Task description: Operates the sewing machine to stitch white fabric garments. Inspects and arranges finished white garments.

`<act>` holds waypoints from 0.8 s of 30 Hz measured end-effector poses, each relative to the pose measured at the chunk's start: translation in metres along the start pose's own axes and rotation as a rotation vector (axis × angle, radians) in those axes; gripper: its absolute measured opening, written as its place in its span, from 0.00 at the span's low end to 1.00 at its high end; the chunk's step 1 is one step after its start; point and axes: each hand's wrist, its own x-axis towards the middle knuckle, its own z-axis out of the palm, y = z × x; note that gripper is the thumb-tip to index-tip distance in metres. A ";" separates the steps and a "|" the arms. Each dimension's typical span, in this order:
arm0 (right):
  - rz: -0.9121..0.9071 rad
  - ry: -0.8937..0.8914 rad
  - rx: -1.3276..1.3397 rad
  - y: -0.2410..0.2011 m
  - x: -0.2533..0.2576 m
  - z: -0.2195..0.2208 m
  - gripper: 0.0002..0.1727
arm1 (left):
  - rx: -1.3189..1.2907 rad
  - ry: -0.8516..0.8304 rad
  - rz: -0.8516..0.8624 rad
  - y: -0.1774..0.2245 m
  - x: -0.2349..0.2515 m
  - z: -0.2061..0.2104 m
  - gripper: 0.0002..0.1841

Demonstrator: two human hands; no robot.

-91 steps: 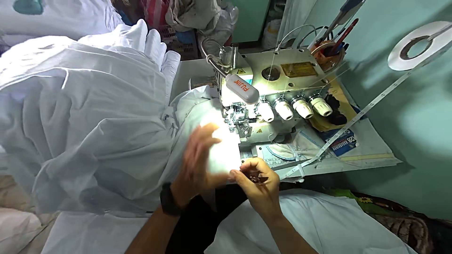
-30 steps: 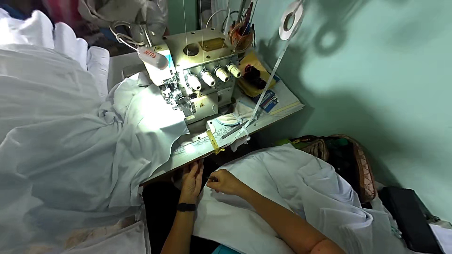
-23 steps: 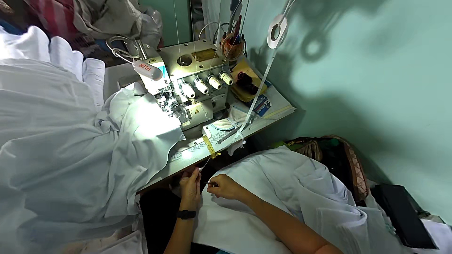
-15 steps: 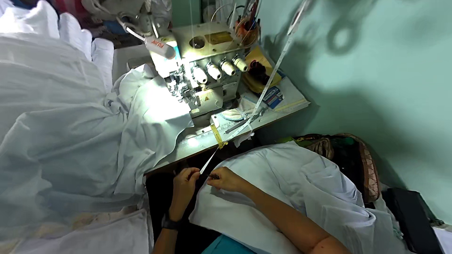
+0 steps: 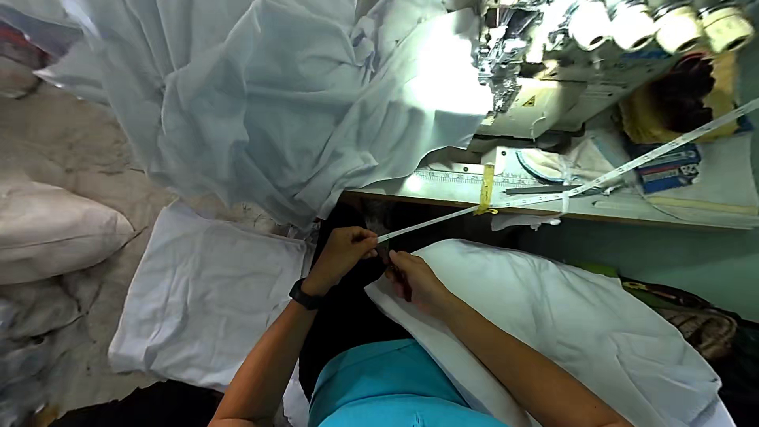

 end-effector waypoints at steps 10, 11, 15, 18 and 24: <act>0.025 0.049 0.270 -0.004 -0.012 -0.001 0.13 | -0.068 -0.014 0.006 0.000 0.001 -0.001 0.08; 0.042 0.040 0.277 -0.003 -0.014 -0.001 0.13 | -0.070 -0.005 0.004 0.000 0.001 -0.002 0.08; 0.025 0.032 0.304 -0.005 -0.014 0.002 0.13 | -0.081 -0.015 -0.033 0.003 -0.002 -0.003 0.07; -0.013 0.022 0.322 -0.009 -0.010 0.006 0.12 | -0.082 -0.051 -0.042 0.007 -0.005 -0.002 0.08; -0.027 0.026 0.349 -0.016 -0.008 0.009 0.13 | -0.094 -0.062 -0.056 0.008 -0.005 -0.002 0.09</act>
